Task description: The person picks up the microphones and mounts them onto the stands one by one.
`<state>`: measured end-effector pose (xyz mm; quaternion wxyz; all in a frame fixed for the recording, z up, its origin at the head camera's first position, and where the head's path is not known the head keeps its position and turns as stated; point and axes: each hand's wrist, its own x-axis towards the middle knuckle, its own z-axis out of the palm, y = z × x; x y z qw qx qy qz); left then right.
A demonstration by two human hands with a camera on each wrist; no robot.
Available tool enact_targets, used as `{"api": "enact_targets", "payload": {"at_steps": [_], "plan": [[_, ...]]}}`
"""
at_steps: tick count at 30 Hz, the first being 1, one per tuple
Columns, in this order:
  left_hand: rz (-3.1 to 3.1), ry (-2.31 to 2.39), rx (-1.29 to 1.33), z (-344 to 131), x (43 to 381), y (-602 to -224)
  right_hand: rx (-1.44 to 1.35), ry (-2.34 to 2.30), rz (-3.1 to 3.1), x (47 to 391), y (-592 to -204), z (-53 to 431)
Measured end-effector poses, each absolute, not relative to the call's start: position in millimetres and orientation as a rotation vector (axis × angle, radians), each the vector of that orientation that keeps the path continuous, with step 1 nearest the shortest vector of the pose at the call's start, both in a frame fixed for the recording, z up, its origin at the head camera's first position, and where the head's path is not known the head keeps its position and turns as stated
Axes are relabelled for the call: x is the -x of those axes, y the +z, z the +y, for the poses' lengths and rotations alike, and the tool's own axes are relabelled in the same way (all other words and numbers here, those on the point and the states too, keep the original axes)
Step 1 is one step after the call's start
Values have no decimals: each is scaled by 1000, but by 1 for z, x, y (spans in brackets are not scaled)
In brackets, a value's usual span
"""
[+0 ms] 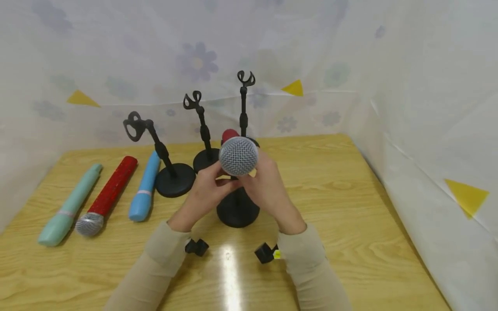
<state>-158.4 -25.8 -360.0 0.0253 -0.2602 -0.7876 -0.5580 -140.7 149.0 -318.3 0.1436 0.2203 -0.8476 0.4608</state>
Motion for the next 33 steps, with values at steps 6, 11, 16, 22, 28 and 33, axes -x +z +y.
{"api": "enact_targets", "payload": {"at_steps": [6, 11, 16, 22, 28, 33], "plan": [[-2441, -1741, 816, -27, 159, -361, -665, 1303, -2502, 141, -322, 151], [-2476, -1727, 891, -31, 159, -359, -651, 1324, -2473, 141, -322, 151], [-2468, -1766, 944, -35, 158, -356, -619, 1500, -2330, 142, -317, 147], [-2434, -1844, 930, -33, 157, -355, -592, 1564, -2254, 140, -311, 144], [-2462, -1925, 763, -29, 157, -356, -590, 1584, -2220, 140, -308, 142], [-2478, -1886, 712, -27, 158, -358, -571, 1604, -2223, 139, -306, 140]]}}
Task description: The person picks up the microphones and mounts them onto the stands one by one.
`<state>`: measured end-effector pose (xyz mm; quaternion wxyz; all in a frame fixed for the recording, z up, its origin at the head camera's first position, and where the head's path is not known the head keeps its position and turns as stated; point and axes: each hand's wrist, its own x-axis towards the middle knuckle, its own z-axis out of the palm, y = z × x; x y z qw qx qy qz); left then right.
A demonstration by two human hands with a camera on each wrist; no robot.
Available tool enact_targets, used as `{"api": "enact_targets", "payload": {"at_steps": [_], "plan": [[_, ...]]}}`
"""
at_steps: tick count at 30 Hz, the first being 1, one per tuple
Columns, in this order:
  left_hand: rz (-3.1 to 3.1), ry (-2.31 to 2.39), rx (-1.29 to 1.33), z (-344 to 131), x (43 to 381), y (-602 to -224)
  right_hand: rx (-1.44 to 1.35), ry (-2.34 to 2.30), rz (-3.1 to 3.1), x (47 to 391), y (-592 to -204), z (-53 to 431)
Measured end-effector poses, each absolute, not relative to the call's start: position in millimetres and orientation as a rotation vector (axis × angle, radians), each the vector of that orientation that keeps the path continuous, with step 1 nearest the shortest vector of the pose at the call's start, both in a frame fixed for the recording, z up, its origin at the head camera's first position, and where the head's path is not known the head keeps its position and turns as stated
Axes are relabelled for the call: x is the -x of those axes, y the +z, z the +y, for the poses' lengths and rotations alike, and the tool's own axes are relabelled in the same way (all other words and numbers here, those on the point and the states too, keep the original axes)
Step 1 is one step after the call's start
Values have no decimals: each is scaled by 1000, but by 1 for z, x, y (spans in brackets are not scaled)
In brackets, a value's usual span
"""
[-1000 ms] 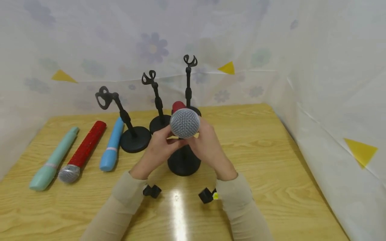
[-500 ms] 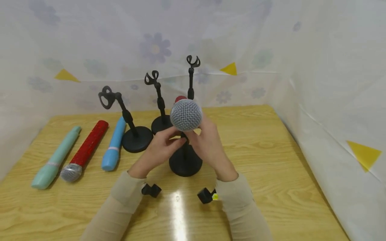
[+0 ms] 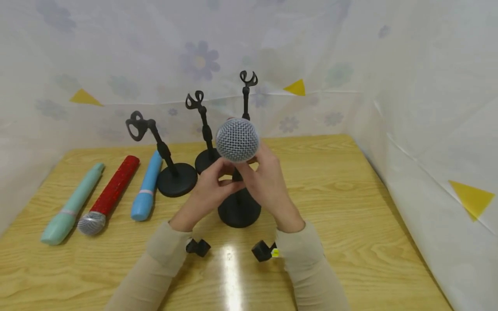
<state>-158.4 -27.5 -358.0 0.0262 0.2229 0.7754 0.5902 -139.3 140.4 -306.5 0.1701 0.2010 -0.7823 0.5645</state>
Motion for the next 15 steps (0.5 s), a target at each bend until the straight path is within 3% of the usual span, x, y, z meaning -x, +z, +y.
{"api": "enact_targets", "payload": {"at_steps": [15], "plan": [[2372, 1691, -828, -36, 159, -354, -543, 1589, -2260, 139, -307, 140]]}}
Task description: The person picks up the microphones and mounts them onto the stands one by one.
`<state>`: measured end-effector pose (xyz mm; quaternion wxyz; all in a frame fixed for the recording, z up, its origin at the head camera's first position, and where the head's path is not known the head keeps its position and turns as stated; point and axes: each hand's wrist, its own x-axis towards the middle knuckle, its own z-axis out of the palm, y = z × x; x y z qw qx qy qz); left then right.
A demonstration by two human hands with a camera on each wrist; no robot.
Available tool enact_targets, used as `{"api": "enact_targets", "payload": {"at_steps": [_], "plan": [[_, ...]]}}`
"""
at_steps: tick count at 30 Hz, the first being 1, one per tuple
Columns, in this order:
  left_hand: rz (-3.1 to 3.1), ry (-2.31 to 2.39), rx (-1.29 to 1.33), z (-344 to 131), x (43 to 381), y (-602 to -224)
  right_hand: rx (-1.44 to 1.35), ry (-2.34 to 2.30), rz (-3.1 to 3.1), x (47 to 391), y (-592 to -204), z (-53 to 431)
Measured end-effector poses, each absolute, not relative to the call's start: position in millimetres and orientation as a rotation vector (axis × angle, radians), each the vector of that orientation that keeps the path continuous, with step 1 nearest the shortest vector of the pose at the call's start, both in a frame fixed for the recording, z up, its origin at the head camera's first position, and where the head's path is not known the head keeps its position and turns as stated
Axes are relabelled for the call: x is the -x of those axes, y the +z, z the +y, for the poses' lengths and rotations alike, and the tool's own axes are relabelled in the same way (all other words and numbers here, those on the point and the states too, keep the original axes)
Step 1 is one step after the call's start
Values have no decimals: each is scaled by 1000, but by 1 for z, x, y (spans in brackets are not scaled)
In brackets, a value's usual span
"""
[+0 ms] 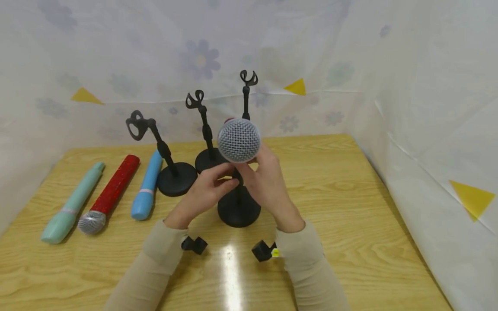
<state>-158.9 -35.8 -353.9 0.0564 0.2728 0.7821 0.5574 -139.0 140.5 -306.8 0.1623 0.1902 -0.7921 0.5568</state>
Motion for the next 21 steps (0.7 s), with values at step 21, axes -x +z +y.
{"api": "enact_targets", "payload": {"at_steps": [21], "plan": [[2501, 1731, -756, -34, 160, -357, -568, 1563, -2264, 139, -307, 141]]}}
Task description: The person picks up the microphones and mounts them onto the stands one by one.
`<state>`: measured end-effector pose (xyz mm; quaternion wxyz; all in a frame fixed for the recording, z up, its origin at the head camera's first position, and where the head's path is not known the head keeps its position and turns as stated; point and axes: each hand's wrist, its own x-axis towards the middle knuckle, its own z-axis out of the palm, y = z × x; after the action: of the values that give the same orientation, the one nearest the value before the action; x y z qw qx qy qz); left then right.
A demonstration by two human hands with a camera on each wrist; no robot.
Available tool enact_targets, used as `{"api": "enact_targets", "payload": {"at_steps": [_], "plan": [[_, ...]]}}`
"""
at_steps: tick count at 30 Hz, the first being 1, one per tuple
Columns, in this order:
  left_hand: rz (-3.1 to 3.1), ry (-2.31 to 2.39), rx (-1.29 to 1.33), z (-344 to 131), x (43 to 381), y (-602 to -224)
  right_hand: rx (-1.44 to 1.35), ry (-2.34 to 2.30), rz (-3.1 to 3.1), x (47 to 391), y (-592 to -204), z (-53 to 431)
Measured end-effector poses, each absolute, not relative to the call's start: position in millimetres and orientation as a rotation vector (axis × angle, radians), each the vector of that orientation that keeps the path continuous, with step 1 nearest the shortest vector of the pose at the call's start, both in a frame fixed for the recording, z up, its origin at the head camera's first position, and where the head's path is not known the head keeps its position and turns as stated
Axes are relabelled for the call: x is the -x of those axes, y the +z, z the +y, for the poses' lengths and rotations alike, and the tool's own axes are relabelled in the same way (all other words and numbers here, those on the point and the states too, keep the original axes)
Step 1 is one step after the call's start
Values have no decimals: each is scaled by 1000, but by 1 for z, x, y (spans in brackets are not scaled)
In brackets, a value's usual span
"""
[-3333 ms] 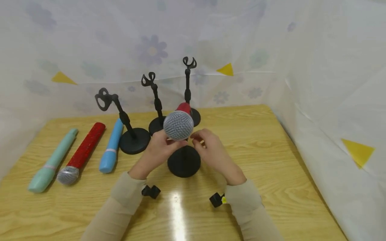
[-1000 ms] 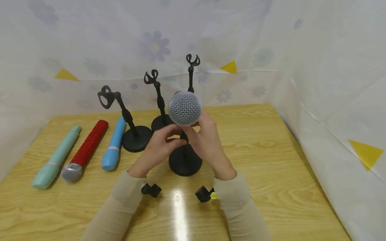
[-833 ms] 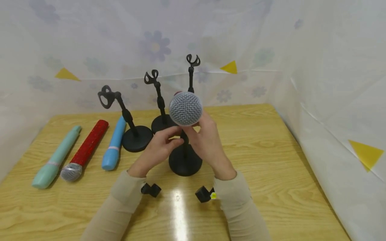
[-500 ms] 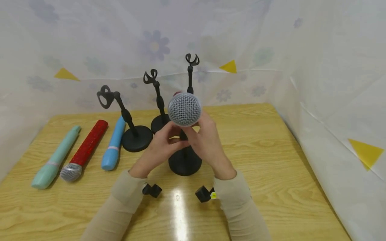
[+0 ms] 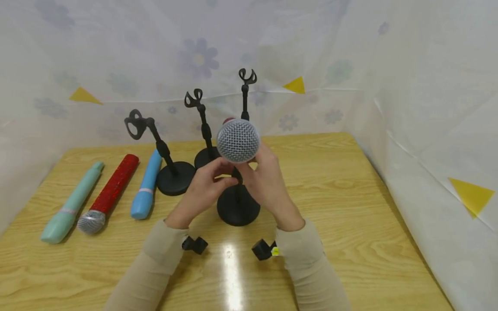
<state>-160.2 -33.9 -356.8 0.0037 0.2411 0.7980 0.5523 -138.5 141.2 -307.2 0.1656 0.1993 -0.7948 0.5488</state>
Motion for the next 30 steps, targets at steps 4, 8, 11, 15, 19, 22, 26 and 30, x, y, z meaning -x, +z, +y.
{"api": "enact_targets", "payload": {"at_steps": [4, 8, 11, 15, 19, 22, 26, 30], "plan": [[2570, 1714, -861, -34, 160, -359, -582, 1545, -2262, 139, -308, 141], [2604, 1692, -922, -36, 160, -360, -589, 1544, -2256, 139, -308, 141], [2532, 1713, -847, -36, 160, -358, -586, 1550, -2254, 139, -307, 140], [2418, 1752, -694, -33, 159, -356, -561, 1531, -2286, 138, -307, 141], [2455, 1745, -660, -28, 158, -355, -540, 1518, -2307, 138, -307, 141], [2557, 1718, -717, -26, 157, -356, -543, 1520, -2303, 138, -307, 140], [2674, 1680, -846, -28, 156, -357, -560, 1507, -2301, 137, -308, 139], [2719, 1661, -935, -29, 156, -358, -611, 1490, -2269, 137, -309, 138]]}}
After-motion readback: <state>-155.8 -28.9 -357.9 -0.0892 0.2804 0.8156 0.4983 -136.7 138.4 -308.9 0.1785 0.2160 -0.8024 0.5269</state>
